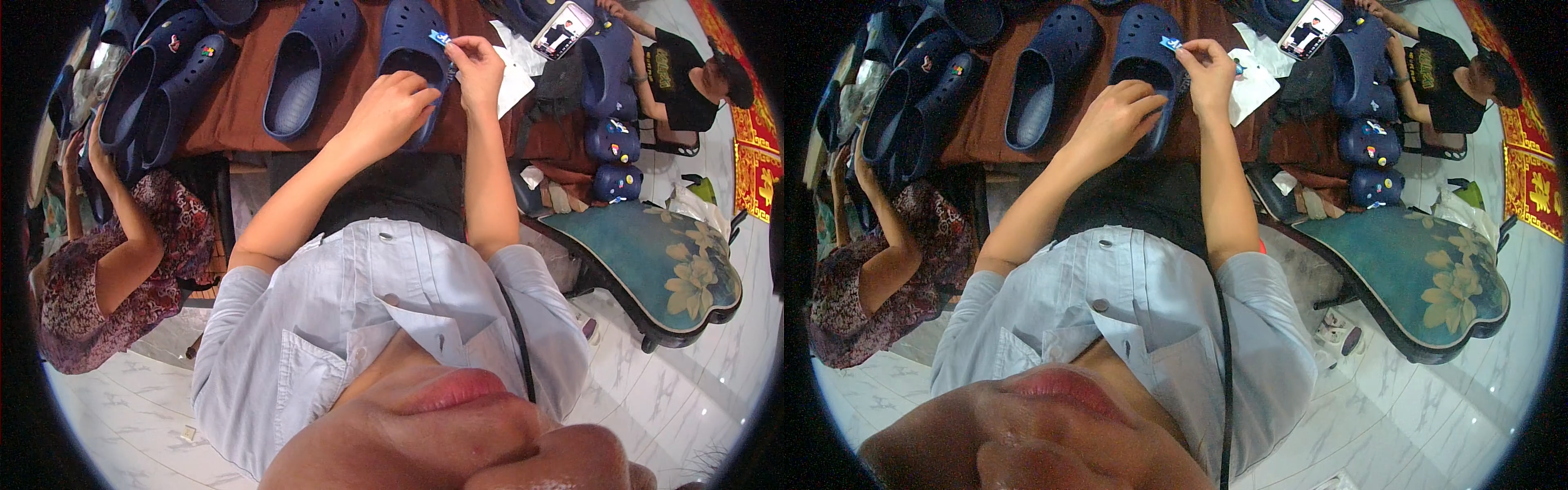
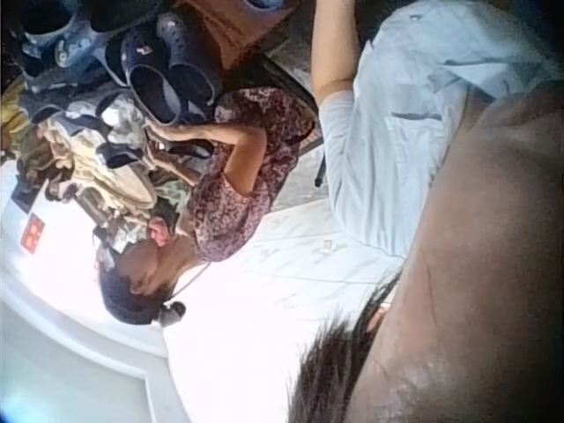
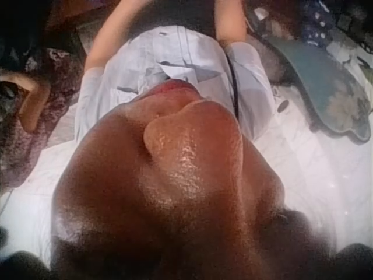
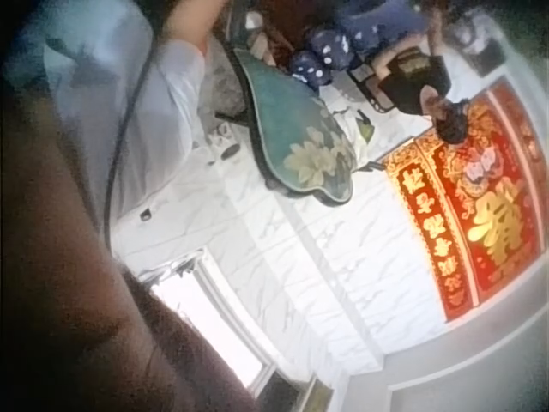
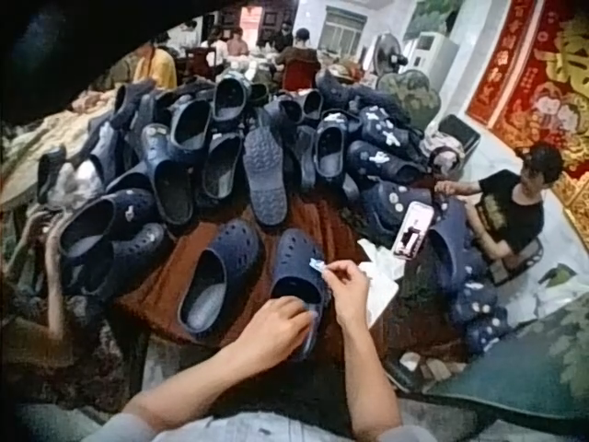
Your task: Attaching decorative charms and jibbitz to the holes of rubber clogs.
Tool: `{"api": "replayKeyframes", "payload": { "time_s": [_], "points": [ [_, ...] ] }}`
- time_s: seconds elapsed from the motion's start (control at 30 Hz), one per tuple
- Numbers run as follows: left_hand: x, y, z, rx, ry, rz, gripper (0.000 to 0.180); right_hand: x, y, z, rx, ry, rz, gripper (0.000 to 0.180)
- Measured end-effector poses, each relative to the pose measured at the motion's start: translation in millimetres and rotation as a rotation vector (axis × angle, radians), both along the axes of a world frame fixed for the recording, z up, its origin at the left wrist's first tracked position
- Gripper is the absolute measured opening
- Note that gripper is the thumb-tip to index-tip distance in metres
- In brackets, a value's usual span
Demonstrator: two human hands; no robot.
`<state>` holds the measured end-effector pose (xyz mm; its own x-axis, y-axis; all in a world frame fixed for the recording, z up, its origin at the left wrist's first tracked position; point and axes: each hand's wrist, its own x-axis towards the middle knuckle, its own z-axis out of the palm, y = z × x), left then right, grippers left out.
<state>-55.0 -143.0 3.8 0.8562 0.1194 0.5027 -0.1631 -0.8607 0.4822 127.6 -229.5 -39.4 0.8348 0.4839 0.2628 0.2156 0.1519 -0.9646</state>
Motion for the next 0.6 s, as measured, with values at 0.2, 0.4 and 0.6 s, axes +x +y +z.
{"api": "replayKeyframes", "payload": {
  "time_s": [0.2, 0.4, 0.6],
  "points": [
    [29, 2, -31, 0.122, 0.099, 0.098, 0.031, 1, 21, 3, -0.248, -0.457, -0.149, 0.014],
    [29, -2, -42, 0.362, 0.176, 0.155, 0.033, 4, 17, -1, -0.284, -0.600, -0.107, 0.021],
    [28, 1, -40, 0.394, 0.175, 0.153, 0.033, 10, 18, 1, -0.389, -0.676, -0.073, 0.024]
  ]
}}
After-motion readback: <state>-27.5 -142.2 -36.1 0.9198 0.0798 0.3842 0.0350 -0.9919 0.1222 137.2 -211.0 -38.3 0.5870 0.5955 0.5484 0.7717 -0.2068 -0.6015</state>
